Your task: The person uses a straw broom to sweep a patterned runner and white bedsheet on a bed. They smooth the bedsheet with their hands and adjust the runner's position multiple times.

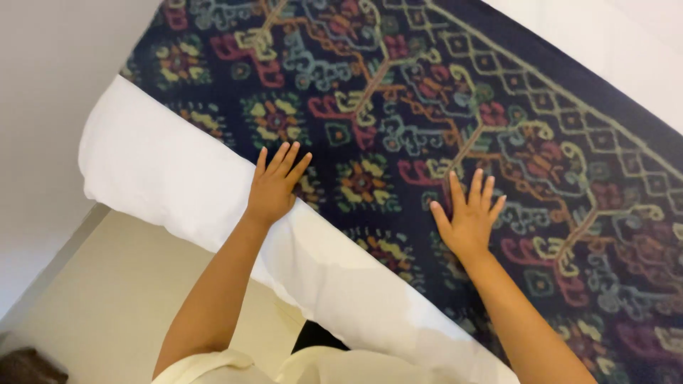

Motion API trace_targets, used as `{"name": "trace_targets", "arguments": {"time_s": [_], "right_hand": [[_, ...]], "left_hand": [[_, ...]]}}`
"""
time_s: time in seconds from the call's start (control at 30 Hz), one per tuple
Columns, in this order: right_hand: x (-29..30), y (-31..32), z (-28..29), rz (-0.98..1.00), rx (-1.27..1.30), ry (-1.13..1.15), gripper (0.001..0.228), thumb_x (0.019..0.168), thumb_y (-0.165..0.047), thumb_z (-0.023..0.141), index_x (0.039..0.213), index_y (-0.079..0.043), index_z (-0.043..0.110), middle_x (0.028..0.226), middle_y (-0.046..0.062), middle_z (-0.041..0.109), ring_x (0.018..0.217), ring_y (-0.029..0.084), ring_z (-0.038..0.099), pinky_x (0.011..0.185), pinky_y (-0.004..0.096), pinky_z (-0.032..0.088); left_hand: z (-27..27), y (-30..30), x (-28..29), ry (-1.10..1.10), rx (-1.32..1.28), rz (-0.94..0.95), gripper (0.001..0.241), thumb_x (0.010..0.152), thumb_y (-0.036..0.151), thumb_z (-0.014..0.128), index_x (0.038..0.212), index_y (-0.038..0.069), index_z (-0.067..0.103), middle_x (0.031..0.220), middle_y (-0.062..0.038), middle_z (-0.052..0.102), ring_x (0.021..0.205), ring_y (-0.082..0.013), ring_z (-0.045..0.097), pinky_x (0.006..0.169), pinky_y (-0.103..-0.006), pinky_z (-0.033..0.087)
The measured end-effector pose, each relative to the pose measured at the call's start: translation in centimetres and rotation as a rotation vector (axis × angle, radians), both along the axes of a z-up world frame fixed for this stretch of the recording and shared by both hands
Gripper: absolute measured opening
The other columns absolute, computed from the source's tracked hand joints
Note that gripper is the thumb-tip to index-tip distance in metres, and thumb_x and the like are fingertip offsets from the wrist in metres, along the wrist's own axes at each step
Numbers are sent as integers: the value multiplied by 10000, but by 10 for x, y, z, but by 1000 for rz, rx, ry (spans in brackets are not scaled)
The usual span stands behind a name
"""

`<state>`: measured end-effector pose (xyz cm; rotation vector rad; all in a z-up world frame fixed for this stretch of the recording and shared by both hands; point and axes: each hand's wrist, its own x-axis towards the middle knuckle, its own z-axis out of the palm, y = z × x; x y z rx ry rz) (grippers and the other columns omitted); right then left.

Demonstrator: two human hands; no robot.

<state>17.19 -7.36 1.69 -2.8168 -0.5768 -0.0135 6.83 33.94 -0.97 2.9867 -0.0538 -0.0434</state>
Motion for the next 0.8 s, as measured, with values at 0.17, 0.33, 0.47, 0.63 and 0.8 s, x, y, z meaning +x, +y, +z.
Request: {"name": "trace_targets", "arguments": {"time_s": [0.17,0.33,0.47,0.63,0.8], "right_hand": [[5,148,-2,335,-6,108,972,819,-742,614,1617,-247,363,1676,287,204,1549,500,123,1134,772,31],[-31,232,-5,613,-50,256,1206,638,-910,637,1626,-312,288,1706,225,110,1571,429,51,1151,764,-27],[-37,260,-11,595,13,231,814,947,-624,499,1635,-244,288,1697,231,125,1570,422,35,1155,721,-54],[-43,270,-13,607,38,169,555,1072,-343,368,1617,-239,343,1717,152,157,1586,362,54,1186,668,-37],[-43,268,-13,621,132,256,478,1086,-362,360,1544,-293,476,1714,68,219,1584,326,78,1182,661,-61]], "left_hand": [[4,52,11,0,-66,24,921,783,110,624,1634,282,316,1709,-32,258,1577,-241,196,1281,-546,73],[-1,100,19,-47,-43,16,906,779,185,629,1630,272,328,1706,-39,266,1573,-244,209,1271,-543,99],[-6,138,34,-81,-50,-33,902,792,315,637,1634,281,318,1705,-35,272,1576,-240,212,1268,-551,73],[2,168,35,-9,-27,-69,920,778,321,656,1631,310,311,1719,-23,243,1589,-235,181,1264,-593,39],[12,196,33,151,12,33,801,916,271,580,1623,446,246,1754,29,114,1612,-227,62,1239,-675,-62]]}}
